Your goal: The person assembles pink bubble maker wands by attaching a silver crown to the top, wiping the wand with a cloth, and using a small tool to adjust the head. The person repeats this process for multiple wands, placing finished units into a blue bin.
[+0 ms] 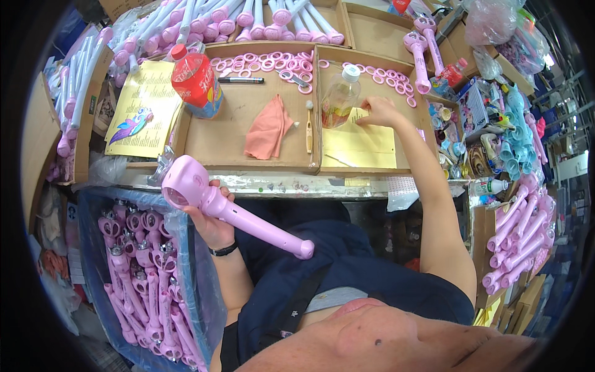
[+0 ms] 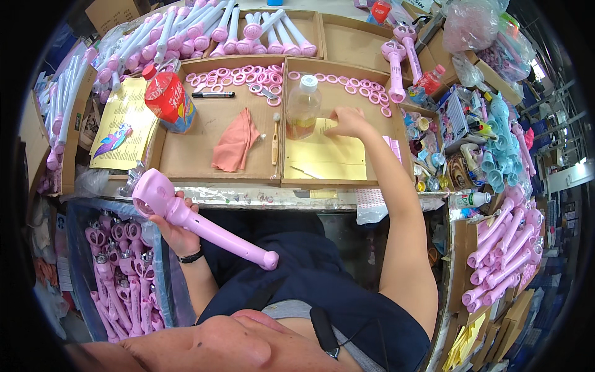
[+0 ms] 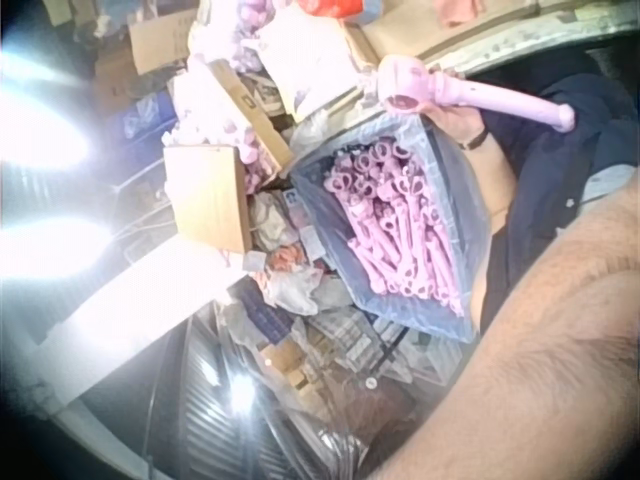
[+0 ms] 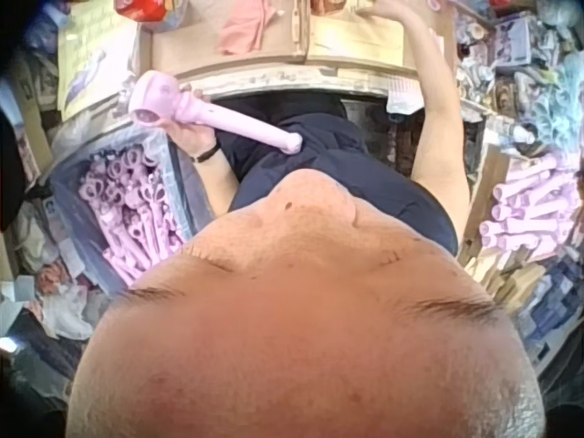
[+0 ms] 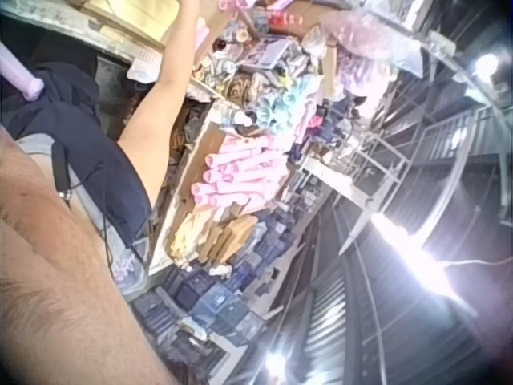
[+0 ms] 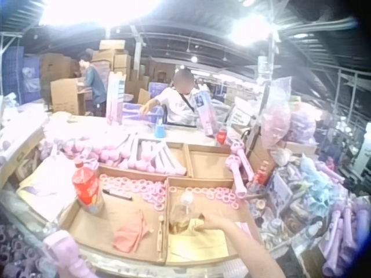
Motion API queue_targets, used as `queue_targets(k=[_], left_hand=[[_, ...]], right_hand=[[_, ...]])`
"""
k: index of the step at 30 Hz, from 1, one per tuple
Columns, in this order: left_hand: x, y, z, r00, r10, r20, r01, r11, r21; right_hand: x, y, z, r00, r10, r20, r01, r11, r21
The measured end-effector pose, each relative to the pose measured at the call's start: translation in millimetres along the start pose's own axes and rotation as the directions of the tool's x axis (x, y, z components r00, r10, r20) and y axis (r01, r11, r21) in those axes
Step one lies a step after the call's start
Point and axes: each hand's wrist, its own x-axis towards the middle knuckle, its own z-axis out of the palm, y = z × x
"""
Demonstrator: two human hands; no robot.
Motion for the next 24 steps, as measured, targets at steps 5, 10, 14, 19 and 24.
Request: queue_targets(k=[5,10,14,19,24], left_hand=[[0,0,-1,1.000,0.017,-0.024,-0.016,1.000,0.014],[0,0,-2,0.999,0.016,-0.035,-0.015,0.999,0.037],[1,-1,-1,0.999,0.003,-0.036,-0.002,1.000,0.026],[2,-4,0,1.000,0.003,-0.030,-0.002,1.000,0.016],[0,-3,-1,1.000,0.003,0.000,-0.003,1.000,-0.017]], right_hand=[[9,0,11,0.987,-0.118,-0.109,0.122,0.992,0.039],[2,6,25,0.968,-0.112,-0.224,0.163,0.961,0.221],[-8,11,33,0.903,-0.204,-0.379,0.231,0.973,0.025],[-10,10,58,0.629,-0.304,-0.715,0.317,0.941,-0.122],[-7,13,65,0.627,-0.283,-0.725,0.330,0.940,-0.082]])
